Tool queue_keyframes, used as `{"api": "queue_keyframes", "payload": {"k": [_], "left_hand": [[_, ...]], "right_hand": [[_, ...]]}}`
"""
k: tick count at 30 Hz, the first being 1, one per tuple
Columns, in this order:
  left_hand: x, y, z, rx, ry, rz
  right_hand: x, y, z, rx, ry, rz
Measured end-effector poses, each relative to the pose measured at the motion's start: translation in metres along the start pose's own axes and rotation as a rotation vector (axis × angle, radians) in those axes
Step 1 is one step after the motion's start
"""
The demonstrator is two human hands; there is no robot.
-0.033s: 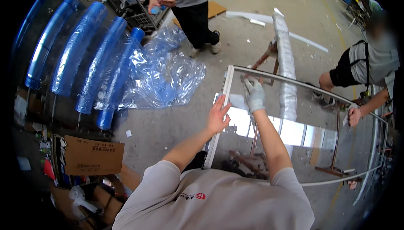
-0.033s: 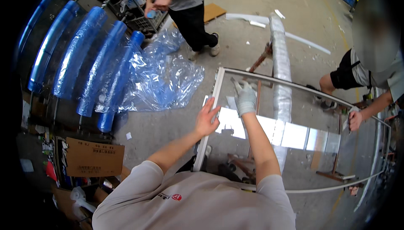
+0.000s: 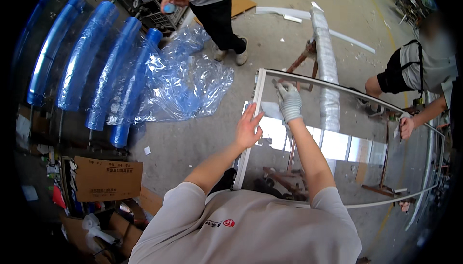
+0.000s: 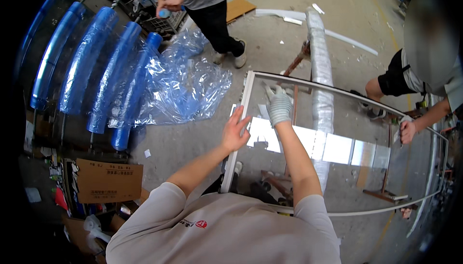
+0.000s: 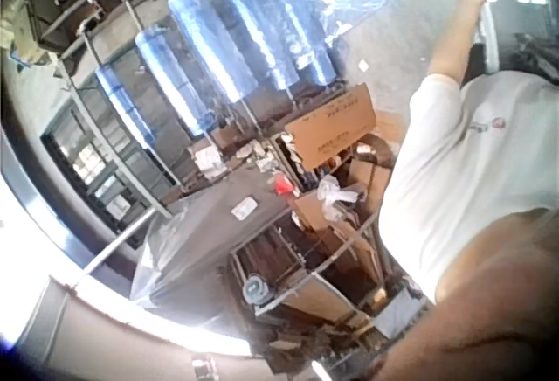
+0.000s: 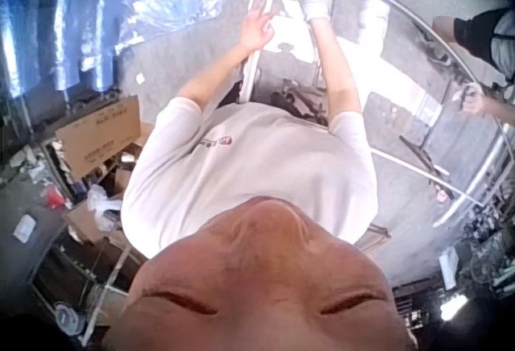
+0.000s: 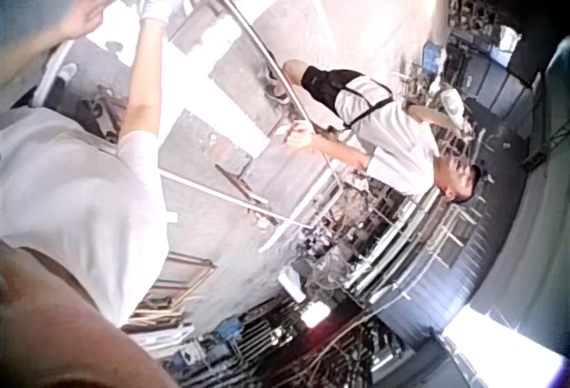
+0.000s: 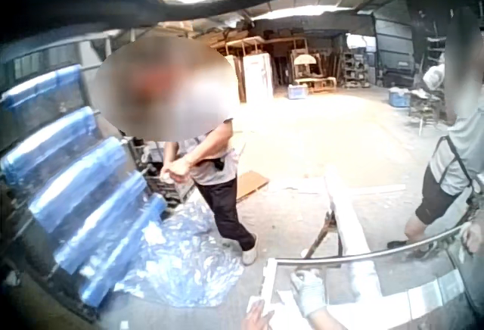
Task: The person assembles a large glass and metal frame by applying adhesive strips, cleaning the glass with a spray and cloth, and fitting metal components together at a workstation.
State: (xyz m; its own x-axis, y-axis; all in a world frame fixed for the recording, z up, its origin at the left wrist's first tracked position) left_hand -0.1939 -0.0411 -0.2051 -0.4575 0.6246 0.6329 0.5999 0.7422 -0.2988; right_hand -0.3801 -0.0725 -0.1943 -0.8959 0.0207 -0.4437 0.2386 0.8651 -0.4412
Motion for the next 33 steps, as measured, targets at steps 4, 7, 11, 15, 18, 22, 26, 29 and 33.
{"api": "queue_keyframes", "payload": {"k": [4,7,11,15,18,22,26,29,33], "left_hand": [[0.004,-0.002,-0.002,0.019,-0.05,0.027],[0.006,-0.004,-0.002,0.008,-0.065,0.028],[0.007,-0.007,-0.001,-0.012,-0.074,0.018],[0.004,-0.006,-0.001,-0.02,-0.105,0.019],[0.005,-0.006,-0.002,-0.029,-0.108,0.02],[0.007,-0.008,-0.004,-0.022,-0.091,0.024],[0.006,-0.008,-0.003,-0.033,-0.099,0.023],[0.005,-0.007,-0.004,-0.029,-0.098,0.015],[0.006,-0.008,-0.003,-0.009,-0.09,0.027]], "right_hand": [[0.022,-0.006,0.036,-0.131,0.044,0.001],[0.011,-0.017,0.027,-0.11,0.022,-0.04],[0.007,-0.026,0.024,-0.073,0.011,-0.088],[0.009,-0.026,0.032,-0.057,0.0,-0.06],[0.014,-0.021,0.032,-0.054,-0.045,0.064],[0.007,-0.025,0.025,-0.064,-0.017,-0.037],[0.017,-0.023,0.037,-0.106,-0.024,0.101],[0.008,-0.019,0.026,-0.074,0.026,0.079],[0.005,-0.025,0.031,-0.13,0.037,0.0]]}}
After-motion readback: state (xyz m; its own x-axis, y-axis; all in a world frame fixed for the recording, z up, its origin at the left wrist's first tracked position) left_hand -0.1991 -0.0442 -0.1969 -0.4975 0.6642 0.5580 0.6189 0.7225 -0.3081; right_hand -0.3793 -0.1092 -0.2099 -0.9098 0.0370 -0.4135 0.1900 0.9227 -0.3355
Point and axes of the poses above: each hand's wrist, its own y-axis away from the middle knuckle, its own z-axis out of the palm, x = y × z, the point moved 6 cm from there along -y, towards the middle knuckle, and after that the axes turned 2 degrees about -y, right-handed, at the moved point
